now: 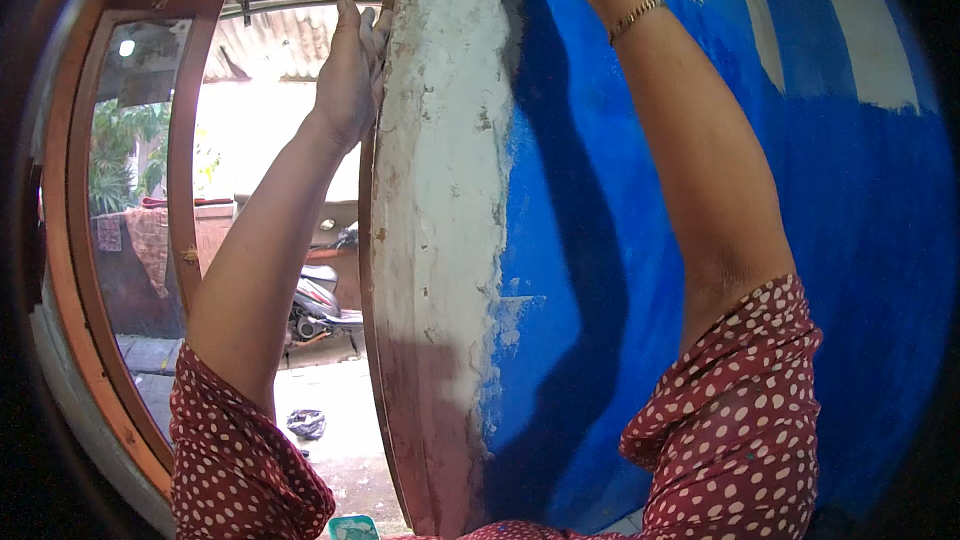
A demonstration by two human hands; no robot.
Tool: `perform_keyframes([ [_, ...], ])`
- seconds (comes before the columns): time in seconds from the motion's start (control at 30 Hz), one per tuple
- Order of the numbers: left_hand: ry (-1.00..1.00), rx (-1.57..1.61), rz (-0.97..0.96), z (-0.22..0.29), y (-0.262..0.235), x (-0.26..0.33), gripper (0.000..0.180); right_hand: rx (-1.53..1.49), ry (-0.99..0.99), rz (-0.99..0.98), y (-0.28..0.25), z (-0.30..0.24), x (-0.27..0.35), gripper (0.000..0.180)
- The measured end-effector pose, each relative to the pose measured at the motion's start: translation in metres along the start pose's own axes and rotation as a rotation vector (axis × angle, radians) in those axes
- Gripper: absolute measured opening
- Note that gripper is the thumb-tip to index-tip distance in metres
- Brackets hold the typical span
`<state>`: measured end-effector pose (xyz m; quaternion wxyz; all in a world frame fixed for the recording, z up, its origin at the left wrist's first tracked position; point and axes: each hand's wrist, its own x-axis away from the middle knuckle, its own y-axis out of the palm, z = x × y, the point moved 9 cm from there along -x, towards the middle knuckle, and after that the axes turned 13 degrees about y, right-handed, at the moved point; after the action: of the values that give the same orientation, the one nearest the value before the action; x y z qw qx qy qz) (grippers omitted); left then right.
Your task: The person repairs a damaged wall by scraping away loose material with a putty knife and applying filler from a small container to the surface.
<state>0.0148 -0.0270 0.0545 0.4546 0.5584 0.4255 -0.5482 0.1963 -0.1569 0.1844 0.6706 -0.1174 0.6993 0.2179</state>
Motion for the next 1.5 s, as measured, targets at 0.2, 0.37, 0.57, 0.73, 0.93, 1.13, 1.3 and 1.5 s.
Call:
perform_keyframes([
  [0.2, 0.227, -0.197, -0.049, 0.023, 0.014, 0.022, 0.091, -0.029, -0.341, 0.258, 0.042, -0.029, -0.052, 0.015],
  [0.37, 0.650, -0.413, -0.006, 0.065, 0.029, 0.050, 0.087, 0.034, -0.327, 0.201, 0.085, -0.050, -0.083, 0.023],
  [0.57, 0.668, -0.413, -0.023, 0.078, 0.028, 0.051, 0.086, 0.240, -0.386, 0.040, 0.099, -0.044, -0.011, 0.035],
  [0.73, 0.718, -0.456, -0.032, 0.081, 0.033, 0.055, 0.085, 0.057, -0.509, -0.073, 0.064, -0.025, 0.025, 0.024],
  [0.93, 0.720, -0.524, -0.090, 0.087, 0.042, 0.057, 0.095, -0.113, -0.338, 0.240, 0.028, -0.023, -0.076, 0.014],
  [1.13, 0.566, -0.550, -0.189, 0.046, 0.044, 0.041, 0.108, -0.061, -0.487, 0.248, 0.078, -0.055, -0.048, 0.015],
  [1.3, 0.557, -0.761, -0.221, 0.035, 0.049, 0.041, 0.100, 0.113, -0.595, -0.332, 0.070, -0.054, -0.007, 0.014],
  [1.5, 0.534, -0.739, -0.233, 0.037, 0.053, 0.044, 0.113, 0.023, -0.728, 0.144, 0.073, -0.053, -0.066, 0.013],
])
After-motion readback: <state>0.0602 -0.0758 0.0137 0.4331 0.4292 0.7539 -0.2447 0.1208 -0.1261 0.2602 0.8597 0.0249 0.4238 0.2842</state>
